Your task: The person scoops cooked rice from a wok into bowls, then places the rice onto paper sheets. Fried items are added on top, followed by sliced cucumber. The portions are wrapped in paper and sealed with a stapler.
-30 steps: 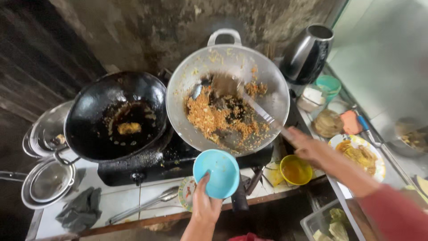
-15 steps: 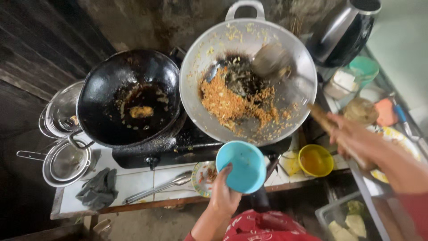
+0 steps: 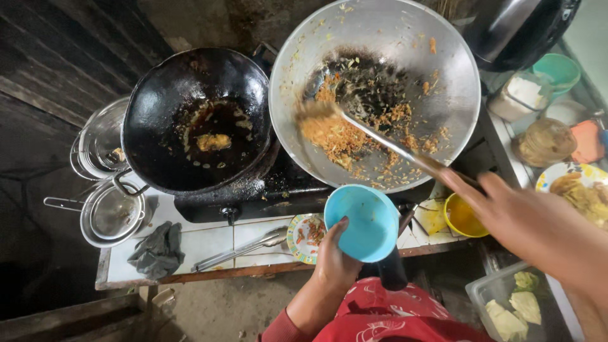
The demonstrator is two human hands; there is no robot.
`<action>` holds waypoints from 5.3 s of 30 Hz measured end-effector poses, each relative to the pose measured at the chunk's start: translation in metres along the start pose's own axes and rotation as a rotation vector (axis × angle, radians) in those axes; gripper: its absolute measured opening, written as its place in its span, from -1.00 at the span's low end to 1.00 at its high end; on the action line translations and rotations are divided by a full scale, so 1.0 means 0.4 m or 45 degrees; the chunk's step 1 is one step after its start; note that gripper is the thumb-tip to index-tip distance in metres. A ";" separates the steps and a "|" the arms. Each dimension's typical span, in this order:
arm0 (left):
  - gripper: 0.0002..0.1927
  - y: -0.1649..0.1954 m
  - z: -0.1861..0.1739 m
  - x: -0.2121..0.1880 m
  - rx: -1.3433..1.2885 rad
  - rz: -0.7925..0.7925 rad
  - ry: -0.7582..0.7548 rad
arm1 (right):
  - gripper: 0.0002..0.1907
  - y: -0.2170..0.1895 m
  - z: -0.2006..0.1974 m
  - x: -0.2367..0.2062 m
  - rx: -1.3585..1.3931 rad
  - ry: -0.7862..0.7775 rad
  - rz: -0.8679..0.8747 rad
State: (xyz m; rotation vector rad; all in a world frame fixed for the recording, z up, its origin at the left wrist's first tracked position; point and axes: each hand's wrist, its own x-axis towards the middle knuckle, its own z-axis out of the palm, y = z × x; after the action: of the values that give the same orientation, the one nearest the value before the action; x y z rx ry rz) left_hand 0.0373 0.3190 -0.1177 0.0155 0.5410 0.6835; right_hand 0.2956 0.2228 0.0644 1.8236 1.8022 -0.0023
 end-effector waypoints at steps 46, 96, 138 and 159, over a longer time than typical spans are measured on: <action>-0.38 0.274 0.078 -0.012 0.239 0.804 0.310 | -0.36 0.293 0.009 0.296 1.831 -0.678 0.494; -0.27 0.386 0.135 0.157 0.132 0.774 0.407 | -0.34 0.265 0.016 0.125 1.220 -0.320 0.672; -0.20 0.308 0.274 0.413 0.141 0.275 0.328 | -0.28 0.087 0.284 0.087 1.152 0.207 0.652; -0.25 0.287 -0.228 0.263 0.190 0.647 0.552 | -0.37 0.242 0.206 0.152 1.152 -0.516 0.687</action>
State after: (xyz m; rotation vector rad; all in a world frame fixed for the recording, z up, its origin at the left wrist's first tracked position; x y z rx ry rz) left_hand -0.0072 0.4578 -0.2244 0.1512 1.0230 1.1519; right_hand 0.4218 0.2534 0.0095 2.6062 1.0183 -1.0417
